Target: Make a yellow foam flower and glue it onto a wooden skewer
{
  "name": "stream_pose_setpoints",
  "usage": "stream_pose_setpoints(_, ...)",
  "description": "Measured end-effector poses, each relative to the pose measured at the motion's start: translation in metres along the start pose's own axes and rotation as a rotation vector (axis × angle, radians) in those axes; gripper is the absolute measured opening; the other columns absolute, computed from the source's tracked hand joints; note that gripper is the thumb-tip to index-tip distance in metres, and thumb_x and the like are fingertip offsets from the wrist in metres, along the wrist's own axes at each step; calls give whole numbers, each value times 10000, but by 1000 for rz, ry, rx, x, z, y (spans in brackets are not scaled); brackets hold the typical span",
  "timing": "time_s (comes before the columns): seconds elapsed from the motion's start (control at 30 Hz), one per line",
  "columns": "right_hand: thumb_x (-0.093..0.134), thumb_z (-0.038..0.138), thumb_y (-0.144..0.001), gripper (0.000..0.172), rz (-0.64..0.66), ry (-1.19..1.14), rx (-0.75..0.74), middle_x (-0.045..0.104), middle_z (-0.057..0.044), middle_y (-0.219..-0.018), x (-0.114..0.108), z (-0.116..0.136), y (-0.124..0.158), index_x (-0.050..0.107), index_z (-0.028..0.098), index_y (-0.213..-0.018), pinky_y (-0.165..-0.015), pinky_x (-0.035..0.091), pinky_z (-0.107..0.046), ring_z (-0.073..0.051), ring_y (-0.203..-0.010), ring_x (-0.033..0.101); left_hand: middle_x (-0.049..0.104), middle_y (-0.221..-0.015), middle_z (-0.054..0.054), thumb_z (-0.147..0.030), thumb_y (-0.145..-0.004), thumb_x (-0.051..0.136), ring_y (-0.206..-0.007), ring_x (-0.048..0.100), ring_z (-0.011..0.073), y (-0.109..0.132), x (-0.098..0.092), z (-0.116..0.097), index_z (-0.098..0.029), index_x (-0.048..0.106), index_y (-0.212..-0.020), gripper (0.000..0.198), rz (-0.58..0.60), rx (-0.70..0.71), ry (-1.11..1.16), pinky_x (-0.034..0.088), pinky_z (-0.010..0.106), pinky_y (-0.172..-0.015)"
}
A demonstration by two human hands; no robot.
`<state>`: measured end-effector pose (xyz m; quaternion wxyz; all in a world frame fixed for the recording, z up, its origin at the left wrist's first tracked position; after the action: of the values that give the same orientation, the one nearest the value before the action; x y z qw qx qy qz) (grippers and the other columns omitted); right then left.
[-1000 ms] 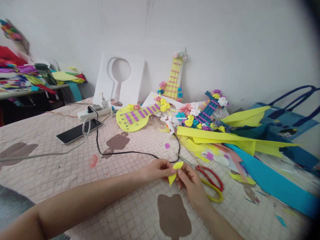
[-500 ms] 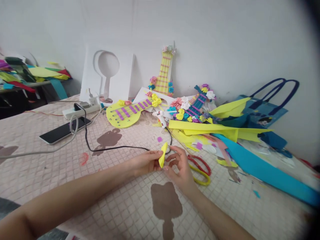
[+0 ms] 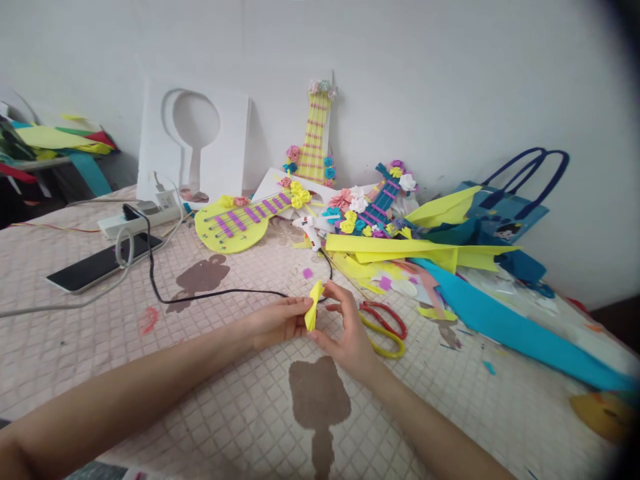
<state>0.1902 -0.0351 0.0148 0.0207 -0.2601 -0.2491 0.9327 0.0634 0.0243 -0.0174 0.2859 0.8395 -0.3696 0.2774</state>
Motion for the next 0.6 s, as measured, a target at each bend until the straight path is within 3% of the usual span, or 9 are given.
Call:
stream_pose_setpoints(0.37,641,385,-783,643,22,77,-84,383,-110,-1373,-2,2,-3,355,268,-1347,-943,446,-417,-270,-1257,388,634,-737,25,-300,-726,749,-651,574,102,-1,-3,2,-98,644,-825,248,10,-12,21,450,233,-624)
stream_pose_setpoints(0.6,656,396,-769,685,24,128,-139,411,-121,-1343,-2,-1,-2,332,254,-1355,-986,413,-461,-278,-1247,402,649,-759,52,-292,-725,750,-660,583,114,0,-2,3,-84,651,-866,270,11,-9,10,468,241,-644)
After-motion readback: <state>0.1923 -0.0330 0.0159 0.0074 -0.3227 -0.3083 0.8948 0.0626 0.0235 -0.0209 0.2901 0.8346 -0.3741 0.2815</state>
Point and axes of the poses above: each hand's wrist, its own y-axis away from the middle knuckle, its own x-axis out of the palm, z = x × y, the point moved 4 cm from there along -y, towards the middle knuckle
